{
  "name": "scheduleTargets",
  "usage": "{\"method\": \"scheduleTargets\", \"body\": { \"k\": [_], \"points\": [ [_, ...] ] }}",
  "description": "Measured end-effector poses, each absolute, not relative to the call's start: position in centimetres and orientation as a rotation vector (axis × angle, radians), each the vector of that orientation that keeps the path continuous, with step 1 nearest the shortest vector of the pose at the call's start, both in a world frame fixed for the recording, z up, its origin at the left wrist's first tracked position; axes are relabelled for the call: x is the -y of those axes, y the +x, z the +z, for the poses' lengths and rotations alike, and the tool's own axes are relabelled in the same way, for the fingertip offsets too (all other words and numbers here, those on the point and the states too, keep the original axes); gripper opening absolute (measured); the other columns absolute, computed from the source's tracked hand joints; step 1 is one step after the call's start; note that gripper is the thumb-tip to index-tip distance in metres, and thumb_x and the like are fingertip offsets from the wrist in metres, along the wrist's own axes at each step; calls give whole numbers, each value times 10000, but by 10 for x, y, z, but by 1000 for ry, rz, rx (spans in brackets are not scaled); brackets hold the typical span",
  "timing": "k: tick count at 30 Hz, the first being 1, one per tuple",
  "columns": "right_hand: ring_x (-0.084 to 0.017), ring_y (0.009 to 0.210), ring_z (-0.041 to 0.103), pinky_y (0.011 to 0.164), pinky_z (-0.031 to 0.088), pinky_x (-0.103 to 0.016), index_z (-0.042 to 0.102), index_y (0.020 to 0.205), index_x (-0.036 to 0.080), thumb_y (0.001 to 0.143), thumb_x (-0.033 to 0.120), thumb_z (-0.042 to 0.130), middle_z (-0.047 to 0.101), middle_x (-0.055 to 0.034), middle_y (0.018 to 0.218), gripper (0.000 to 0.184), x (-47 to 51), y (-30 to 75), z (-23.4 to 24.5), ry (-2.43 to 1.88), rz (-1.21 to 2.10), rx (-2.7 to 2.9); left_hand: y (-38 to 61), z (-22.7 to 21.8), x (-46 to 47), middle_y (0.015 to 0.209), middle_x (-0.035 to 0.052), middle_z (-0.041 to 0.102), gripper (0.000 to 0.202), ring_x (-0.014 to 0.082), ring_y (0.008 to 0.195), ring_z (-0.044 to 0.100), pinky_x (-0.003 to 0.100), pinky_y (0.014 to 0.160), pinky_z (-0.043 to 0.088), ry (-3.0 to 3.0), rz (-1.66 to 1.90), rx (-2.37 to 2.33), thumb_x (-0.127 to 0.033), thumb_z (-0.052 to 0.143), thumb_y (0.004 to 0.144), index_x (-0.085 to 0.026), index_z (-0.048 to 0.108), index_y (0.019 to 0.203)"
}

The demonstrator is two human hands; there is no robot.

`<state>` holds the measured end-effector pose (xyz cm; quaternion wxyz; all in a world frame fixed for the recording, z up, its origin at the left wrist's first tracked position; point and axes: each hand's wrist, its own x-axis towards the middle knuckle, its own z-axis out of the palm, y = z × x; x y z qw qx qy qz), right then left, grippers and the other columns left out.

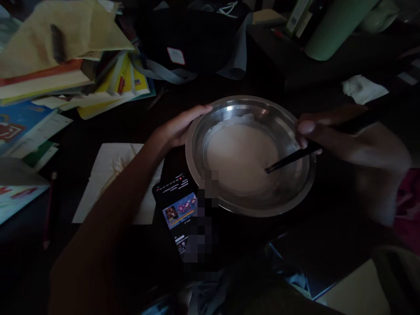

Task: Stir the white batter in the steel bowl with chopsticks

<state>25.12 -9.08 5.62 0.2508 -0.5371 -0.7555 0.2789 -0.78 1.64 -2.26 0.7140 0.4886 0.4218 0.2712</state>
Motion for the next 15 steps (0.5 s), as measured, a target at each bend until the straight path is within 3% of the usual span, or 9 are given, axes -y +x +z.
{"method": "scheduleTargets", "body": {
  "k": [7,11,15],
  "points": [
    [-79,611,526,516,373,-215,580,811,198,819,327,554,581,36,671,132,81,236,44,-1175,943,2399,-6,-22,-17,627,-39,647,251,79,554,608,172,550,501,1029,600,-918,-340,477,833,-165,643,762],
    [-133,819,590,698,429,-269,600,884,214,810,332,564,644,7,874,144,82,228,38,-1221,794,2421,-6,-23,-18,654,-52,650,247,78,606,626,171,599,510,1063,613,-916,-295,443,851,-163,644,795],
    [-130,764,558,716,405,-295,584,780,219,824,329,548,603,18,770,124,84,230,36,-1330,521,2314,-6,-22,-16,620,-45,624,264,118,736,655,191,662,524,1076,599,-946,-312,426,861,-172,644,815]
  ]
}}
